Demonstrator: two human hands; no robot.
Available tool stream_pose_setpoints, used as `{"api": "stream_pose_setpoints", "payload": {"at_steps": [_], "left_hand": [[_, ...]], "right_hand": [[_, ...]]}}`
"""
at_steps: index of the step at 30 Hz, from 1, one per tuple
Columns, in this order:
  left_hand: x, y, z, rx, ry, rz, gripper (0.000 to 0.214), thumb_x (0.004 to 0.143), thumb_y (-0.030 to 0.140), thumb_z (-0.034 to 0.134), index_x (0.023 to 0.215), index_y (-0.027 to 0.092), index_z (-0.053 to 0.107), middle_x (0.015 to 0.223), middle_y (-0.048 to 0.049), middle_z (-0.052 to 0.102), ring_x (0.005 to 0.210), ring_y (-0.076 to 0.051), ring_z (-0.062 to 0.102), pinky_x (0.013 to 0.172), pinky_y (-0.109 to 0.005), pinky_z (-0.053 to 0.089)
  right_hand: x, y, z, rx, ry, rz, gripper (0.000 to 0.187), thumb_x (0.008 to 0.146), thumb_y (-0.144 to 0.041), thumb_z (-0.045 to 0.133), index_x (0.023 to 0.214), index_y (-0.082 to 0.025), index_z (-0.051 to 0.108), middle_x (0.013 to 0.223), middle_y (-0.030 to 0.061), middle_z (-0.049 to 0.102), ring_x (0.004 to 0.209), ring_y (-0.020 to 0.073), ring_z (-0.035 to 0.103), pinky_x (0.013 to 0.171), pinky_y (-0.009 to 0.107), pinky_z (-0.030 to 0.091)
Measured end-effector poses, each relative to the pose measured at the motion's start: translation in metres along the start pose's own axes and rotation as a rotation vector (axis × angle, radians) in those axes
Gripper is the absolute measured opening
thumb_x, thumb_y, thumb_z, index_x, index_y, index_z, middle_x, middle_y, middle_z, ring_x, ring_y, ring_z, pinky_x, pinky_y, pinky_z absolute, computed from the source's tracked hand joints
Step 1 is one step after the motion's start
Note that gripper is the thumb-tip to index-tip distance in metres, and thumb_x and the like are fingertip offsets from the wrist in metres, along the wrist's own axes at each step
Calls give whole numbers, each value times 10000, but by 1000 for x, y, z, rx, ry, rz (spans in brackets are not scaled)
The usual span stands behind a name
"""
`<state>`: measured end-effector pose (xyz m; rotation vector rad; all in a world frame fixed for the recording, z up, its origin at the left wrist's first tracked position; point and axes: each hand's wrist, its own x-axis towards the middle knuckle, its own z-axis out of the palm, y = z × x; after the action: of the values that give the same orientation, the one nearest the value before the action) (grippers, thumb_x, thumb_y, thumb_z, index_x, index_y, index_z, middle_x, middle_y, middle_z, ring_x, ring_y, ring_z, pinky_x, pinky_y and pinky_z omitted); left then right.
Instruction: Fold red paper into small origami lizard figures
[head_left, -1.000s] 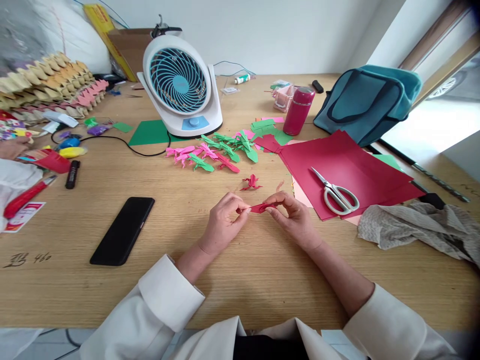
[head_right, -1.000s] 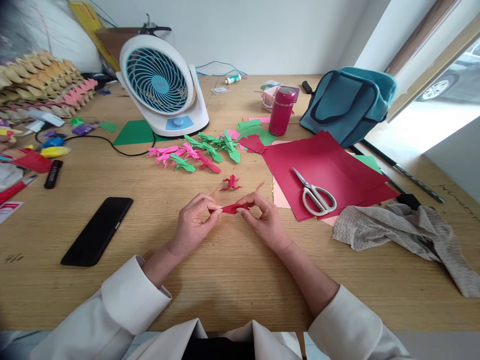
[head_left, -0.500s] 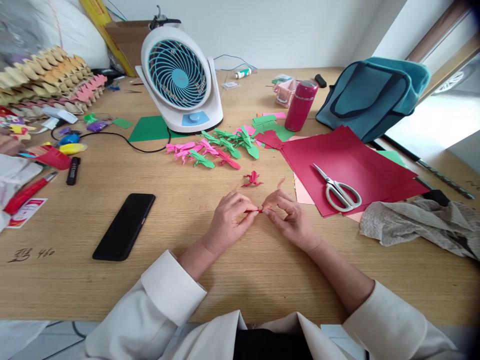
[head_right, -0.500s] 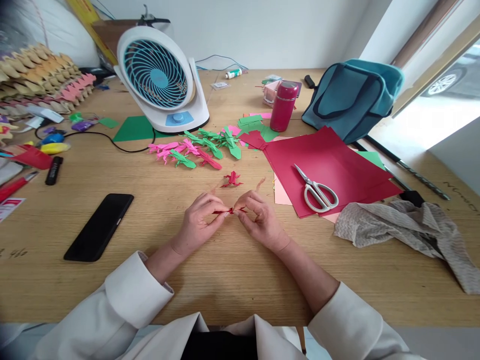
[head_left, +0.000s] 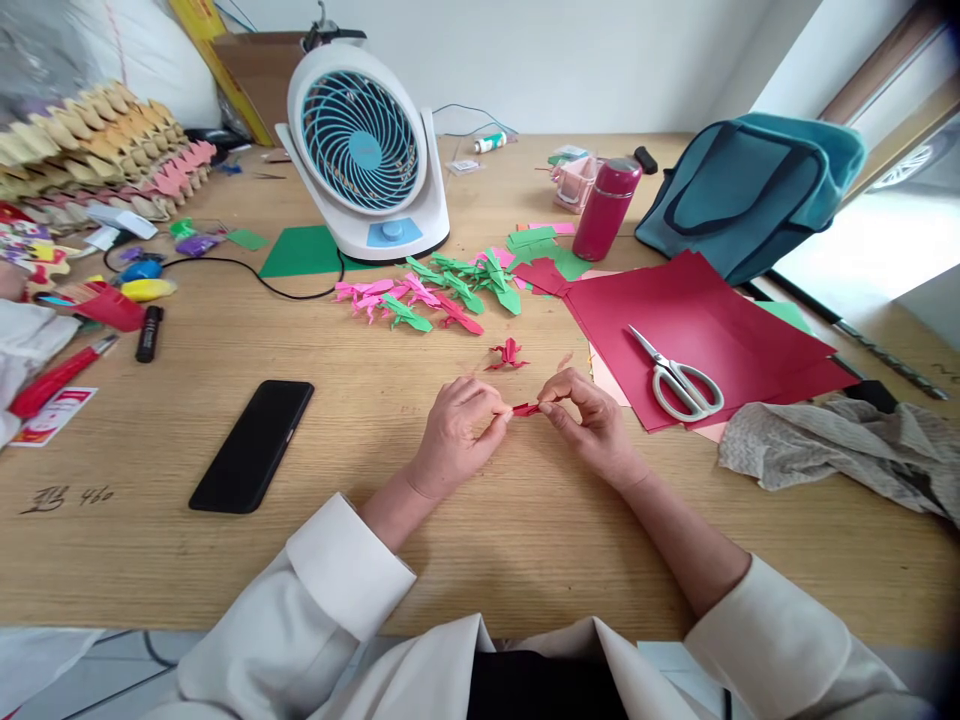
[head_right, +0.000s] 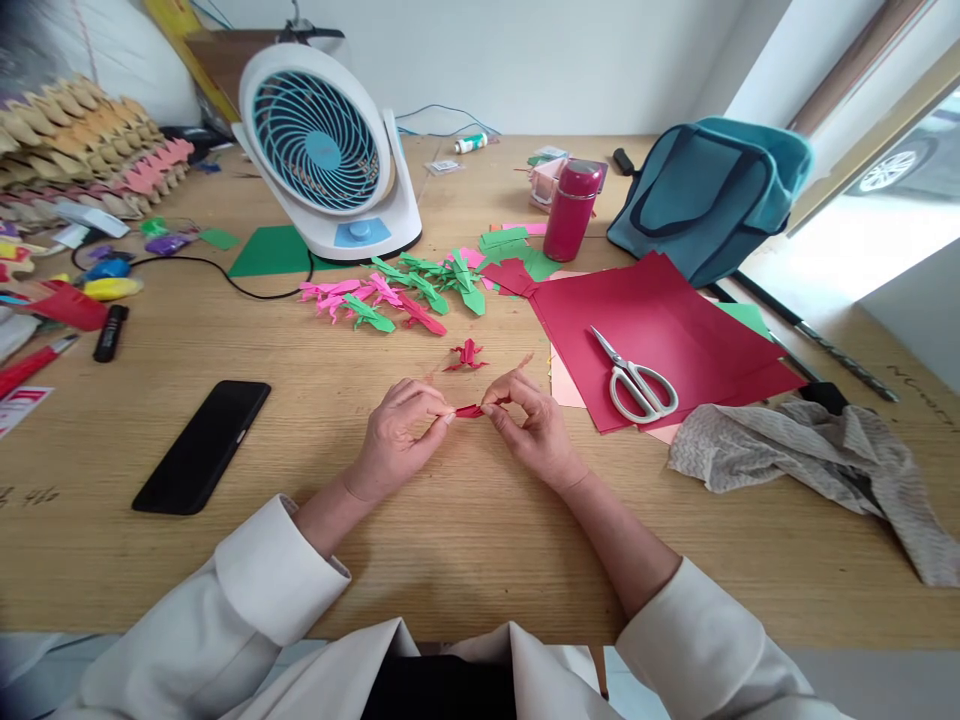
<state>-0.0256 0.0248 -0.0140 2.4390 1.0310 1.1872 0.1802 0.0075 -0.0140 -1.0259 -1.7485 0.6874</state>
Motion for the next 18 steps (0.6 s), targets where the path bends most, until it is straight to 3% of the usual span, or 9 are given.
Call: {"api": "stream_pose_setpoints", "payload": {"at_steps": [8,12,15,18], "left_hand": [[-1,0,-1,24,61,34,104,862,113,563,823,207,582,825,-24,651,815,-172,589,768,-326,448],[-1,1,-9,246,117,105,106,861,115,576,828,211,602,837,-25,688,786,-183,570,759,-354,402],[0,4,-13,340,105,184,94,857,137,614,858,228,640,862,-7,722,784,-186,564,767,-373,368],[1,9,-14,378,77,274,108,866,156,632,914,246,668,886,12,745,771,-176,562,766,-385,342]], "right_hand": [[-1,6,1,30,87,33,153,919,-376,588,847,-242,597,870,50,601,862,211,561,834,382,468],[-3,6,5,157,239,227,222,857,-444,664,909,-240,595,895,33,590,795,171,555,748,315,482],[-3,4,8,307,125,445,351,866,-546,605,785,-204,611,728,20,599,648,142,543,628,281,467],[-3,3,12,433,7,565,423,843,-588,608,729,-183,644,691,32,638,591,128,553,572,266,451]]}}
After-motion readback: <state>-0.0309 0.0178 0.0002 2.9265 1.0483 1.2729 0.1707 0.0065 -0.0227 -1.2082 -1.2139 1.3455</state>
